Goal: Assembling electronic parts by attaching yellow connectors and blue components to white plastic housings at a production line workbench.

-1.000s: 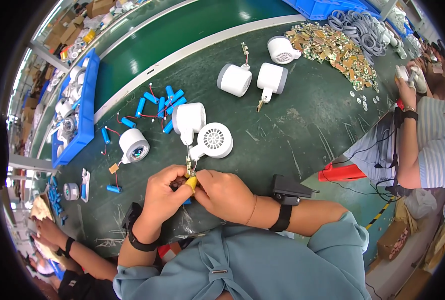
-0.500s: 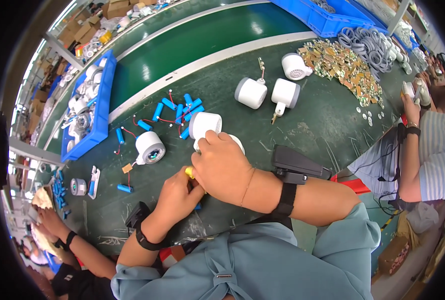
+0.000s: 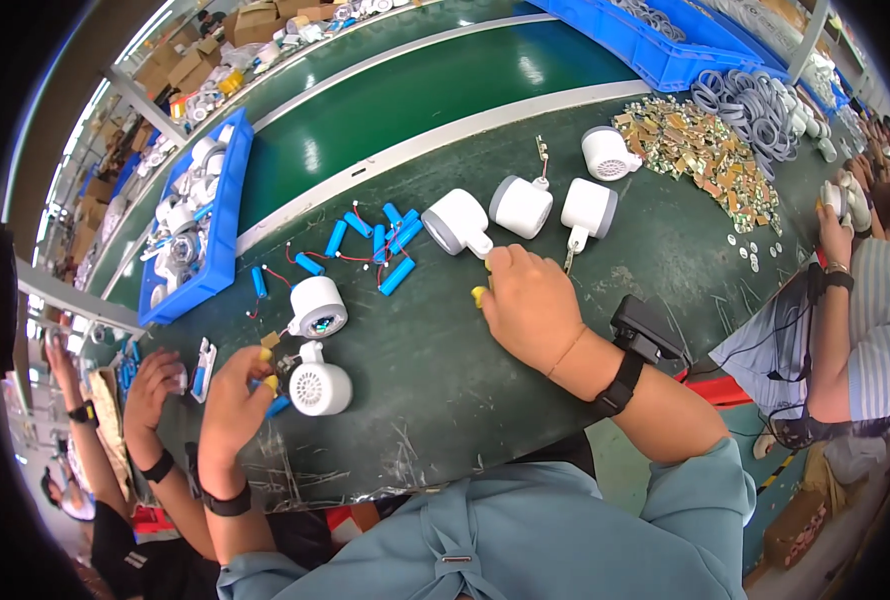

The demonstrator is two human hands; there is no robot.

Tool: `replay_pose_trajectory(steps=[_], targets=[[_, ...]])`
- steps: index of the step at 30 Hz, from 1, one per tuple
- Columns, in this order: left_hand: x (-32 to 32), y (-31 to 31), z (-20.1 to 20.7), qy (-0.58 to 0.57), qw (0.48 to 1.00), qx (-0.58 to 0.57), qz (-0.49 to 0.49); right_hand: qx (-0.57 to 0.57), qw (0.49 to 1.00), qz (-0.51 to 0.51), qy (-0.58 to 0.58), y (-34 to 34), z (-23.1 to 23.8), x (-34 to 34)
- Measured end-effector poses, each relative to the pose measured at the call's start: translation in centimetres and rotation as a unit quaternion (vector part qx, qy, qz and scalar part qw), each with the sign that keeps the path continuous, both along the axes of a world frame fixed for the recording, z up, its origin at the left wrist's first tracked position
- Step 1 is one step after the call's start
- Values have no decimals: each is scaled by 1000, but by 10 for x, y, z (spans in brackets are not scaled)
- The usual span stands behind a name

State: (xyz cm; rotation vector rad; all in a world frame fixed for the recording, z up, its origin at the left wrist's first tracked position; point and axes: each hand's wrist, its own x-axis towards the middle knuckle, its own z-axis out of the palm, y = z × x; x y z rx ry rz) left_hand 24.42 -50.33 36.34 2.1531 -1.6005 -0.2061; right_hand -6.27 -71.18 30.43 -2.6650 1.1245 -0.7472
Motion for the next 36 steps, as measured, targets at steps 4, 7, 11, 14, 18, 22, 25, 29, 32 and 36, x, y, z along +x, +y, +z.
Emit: replay_pose_trajectory(steps=[4,7,11,14,18,22,25,29,32,36], targets=[[-17,-32,29,-133,986,-94,-41,117,989,-52,-73,1,-9,-3],[-38,-82,26,86,993,-56,-55,172,982,-51,-66,0,-1,-9],[-30,-163,7,66,993,-75,-66,166,981,-66,-72,5,0,-8],[-13,-199,-15,-107,970,-183,-117,120,988,-52,-84,4,-8,-7],[-5,-215,-31,-16,990,-106,-92,252,964,-24,-77,-4,-8,-12],[-4,-184,0,419,895,-148,-35,656,714,2,-245,-4,12,-17],[-16,-142,30,412,886,-197,-76,747,563,43,-352,-2,8,-29],[-38,-76,38,402,881,-189,-163,769,476,64,-421,6,6,-31],[-73,-45,17,560,810,-73,-159,769,479,57,-420,11,5,-27],[-113,-38,-33,527,842,84,-76,779,519,70,-345,27,4,-19]])
